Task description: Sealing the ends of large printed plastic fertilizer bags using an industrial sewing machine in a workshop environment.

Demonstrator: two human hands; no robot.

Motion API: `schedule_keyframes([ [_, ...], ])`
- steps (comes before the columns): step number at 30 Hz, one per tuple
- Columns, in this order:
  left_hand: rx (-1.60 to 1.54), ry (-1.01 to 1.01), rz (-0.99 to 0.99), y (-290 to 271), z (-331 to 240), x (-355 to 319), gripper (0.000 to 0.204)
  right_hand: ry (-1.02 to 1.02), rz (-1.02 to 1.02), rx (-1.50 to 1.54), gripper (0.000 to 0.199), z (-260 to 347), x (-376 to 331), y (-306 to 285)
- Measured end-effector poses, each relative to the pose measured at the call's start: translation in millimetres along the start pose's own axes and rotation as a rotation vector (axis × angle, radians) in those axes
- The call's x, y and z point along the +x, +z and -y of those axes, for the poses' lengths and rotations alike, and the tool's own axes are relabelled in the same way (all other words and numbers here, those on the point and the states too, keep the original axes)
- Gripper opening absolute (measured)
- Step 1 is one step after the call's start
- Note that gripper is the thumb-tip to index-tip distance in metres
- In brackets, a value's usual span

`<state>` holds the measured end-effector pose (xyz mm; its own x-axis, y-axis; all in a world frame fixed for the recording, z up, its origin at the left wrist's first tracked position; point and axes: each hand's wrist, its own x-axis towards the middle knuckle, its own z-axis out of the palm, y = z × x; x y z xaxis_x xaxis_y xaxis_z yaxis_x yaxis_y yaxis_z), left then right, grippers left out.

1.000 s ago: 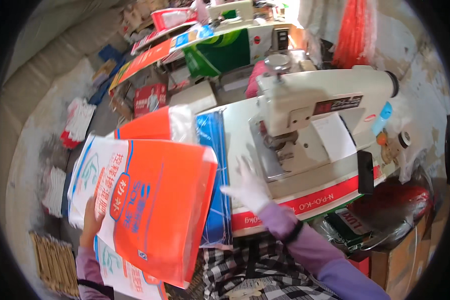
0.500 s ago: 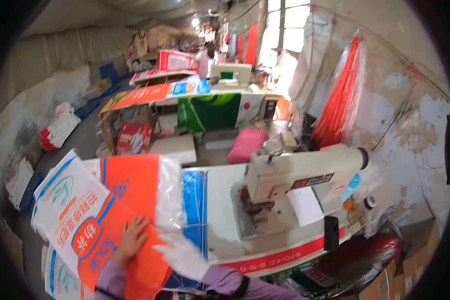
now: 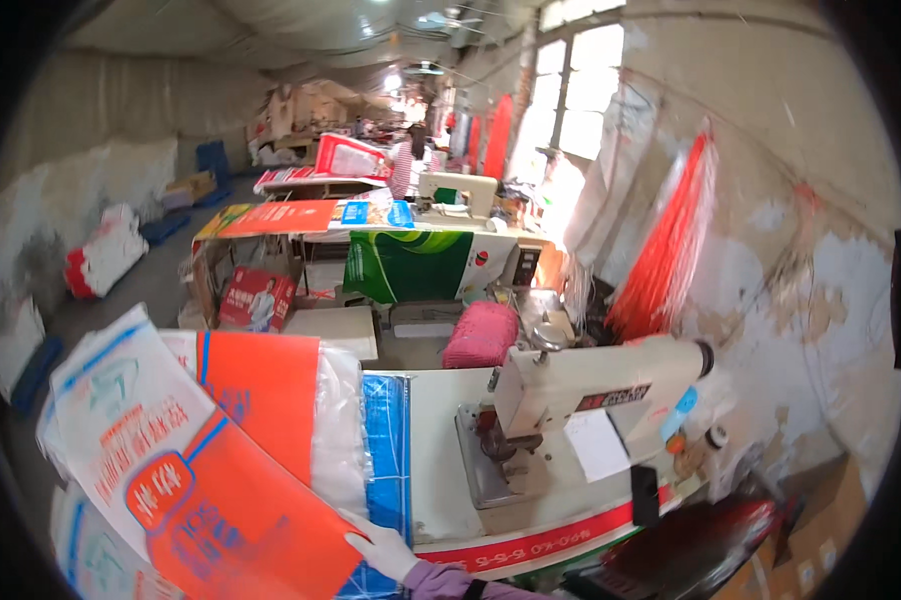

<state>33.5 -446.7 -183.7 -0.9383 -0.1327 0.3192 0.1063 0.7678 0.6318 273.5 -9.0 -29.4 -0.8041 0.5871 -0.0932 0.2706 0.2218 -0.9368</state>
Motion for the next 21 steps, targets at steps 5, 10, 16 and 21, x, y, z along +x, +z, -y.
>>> schedule_keyframes([
  [5,-0.113,0.150,0.042,11.2,25.3,-20.8,0.041,-0.238,-0.101,0.036,0.041,4.3,-8.8,15.5],
  [10,-0.526,-0.335,0.116,-54.5,78.6,-14.3,0.038,-0.211,0.020,-0.061,0.040,10.9,-20.2,64.9],
  [16,-0.882,-0.418,0.119,-220.1,-25.3,-53.5,0.028,-0.438,0.210,-0.150,0.043,23.9,-41.6,107.3],
  [21,-1.175,-0.648,0.022,-265.5,33.8,-187.5,0.035,-0.281,0.483,-0.130,0.054,-21.2,-34.6,191.7],
])
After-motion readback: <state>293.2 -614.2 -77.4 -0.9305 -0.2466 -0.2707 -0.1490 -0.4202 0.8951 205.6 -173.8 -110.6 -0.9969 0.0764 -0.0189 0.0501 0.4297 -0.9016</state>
